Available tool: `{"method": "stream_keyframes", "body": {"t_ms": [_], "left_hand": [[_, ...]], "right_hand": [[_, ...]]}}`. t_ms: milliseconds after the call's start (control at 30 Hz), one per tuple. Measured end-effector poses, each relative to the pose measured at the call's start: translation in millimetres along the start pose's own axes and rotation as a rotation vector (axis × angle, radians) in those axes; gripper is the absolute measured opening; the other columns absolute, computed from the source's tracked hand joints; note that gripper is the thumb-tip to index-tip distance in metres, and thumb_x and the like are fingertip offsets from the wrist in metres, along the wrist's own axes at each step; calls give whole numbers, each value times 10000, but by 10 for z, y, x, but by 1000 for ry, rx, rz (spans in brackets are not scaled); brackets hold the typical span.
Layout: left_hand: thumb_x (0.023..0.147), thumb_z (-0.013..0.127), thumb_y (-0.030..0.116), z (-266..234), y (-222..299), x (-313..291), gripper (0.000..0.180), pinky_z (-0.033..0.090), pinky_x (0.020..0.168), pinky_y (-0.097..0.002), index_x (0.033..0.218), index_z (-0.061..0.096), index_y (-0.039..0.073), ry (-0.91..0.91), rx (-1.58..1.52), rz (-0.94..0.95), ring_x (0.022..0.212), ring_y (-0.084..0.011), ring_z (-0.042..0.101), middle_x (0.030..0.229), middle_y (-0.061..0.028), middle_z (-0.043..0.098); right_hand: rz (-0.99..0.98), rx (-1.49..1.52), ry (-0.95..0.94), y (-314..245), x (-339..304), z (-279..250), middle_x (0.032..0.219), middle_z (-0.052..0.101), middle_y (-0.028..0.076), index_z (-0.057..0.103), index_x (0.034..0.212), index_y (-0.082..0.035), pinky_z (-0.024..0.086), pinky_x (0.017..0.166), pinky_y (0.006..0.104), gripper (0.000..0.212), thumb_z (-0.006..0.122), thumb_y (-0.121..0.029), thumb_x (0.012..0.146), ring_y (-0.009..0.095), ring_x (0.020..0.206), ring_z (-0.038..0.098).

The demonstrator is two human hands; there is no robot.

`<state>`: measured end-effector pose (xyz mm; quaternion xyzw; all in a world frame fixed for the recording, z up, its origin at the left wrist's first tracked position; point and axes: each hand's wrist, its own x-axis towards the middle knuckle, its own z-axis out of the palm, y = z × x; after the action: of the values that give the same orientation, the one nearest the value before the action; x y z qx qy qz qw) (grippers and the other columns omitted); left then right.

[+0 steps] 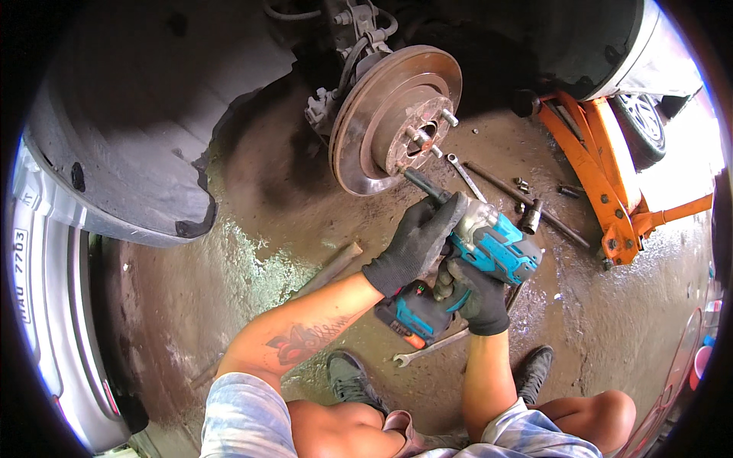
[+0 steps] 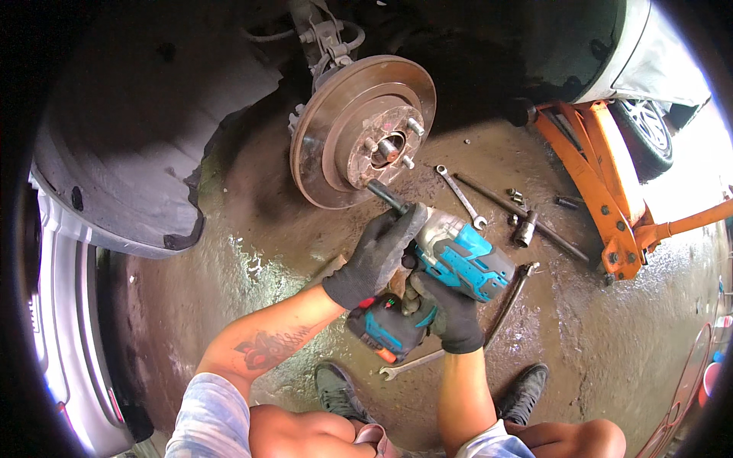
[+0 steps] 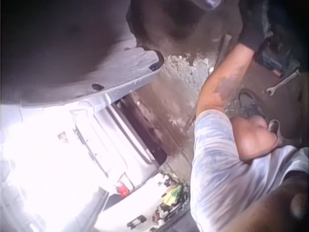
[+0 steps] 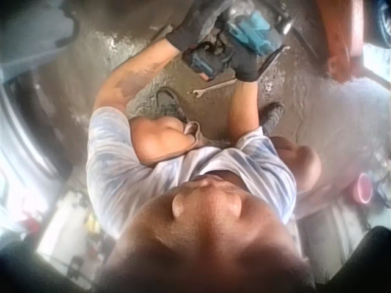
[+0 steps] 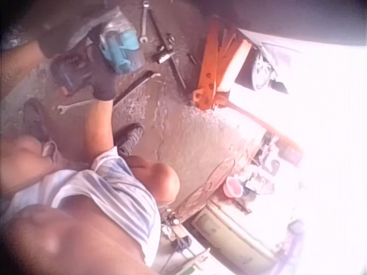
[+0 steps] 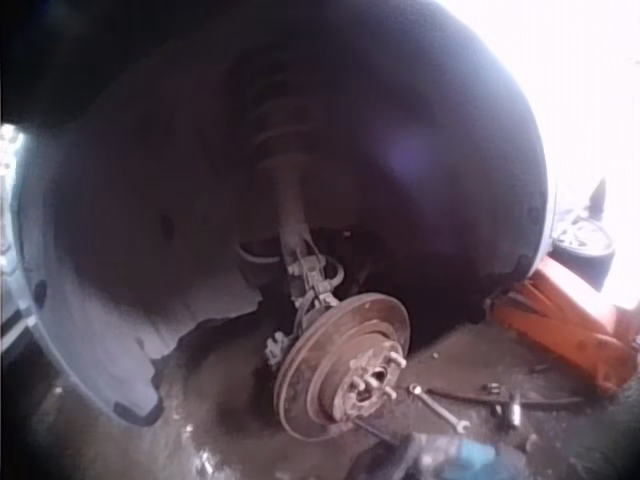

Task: The person works on a car's rear wheel assembly, using a cordless impact wrench to remove bolts from the brake rotor. They then remove the rotor and the brake caliper, placing the parts on the floor.

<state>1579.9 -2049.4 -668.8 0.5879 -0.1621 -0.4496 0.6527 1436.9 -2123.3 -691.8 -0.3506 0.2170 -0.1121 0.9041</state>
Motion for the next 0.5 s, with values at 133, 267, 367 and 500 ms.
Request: {"method": "stream_keyframes", "body": {"t_ms": [133, 267, 367, 500], "left_hand": [[962, 568, 439, 80, -27, 44, 375, 502, 784, -293, 1012, 615, 71, -59, -292, 106, 865, -108, 601, 961, -30, 637], [974, 543, 414, 184, 33, 87, 371, 532, 872, -368, 1012, 589, 48, -109, -521, 71, 948, -219, 654, 1000, -114, 660], [987, 522, 390, 266, -18, 189, 347, 535, 869, -388, 966, 570, 46, -150, -635, 39, 950, -239, 660, 1007, -156, 667], [987, 496, 466, 220, -17, 185, 447, 529, 797, -296, 926, 635, 46, -129, -613, 30, 853, -131, 640, 901, -70, 677]], "right_hand": [[-489, -1009, 13, -74, 117, -266, 952, 664, 86, 633, 1119, -90, 517, 703, 371, 313, 702, -220, 842, 240, 817, 647], [-1125, -1779, -161, -438, 155, -192, 1235, 615, 86, 609, 1234, -156, 486, 924, 416, 433, 706, -209, 816, 309, 1111, 590], [-1036, -1934, -201, -491, 282, -352, 1208, 629, 100, 626, 1195, -137, 501, 901, 395, 445, 724, -188, 764, 300, 1064, 617], [-525, -1096, -217, -568, 269, -155, 1122, 681, 90, 652, 1163, -68, 501, 902, 339, 345, 701, -112, 825, 242, 1036, 645]]}}
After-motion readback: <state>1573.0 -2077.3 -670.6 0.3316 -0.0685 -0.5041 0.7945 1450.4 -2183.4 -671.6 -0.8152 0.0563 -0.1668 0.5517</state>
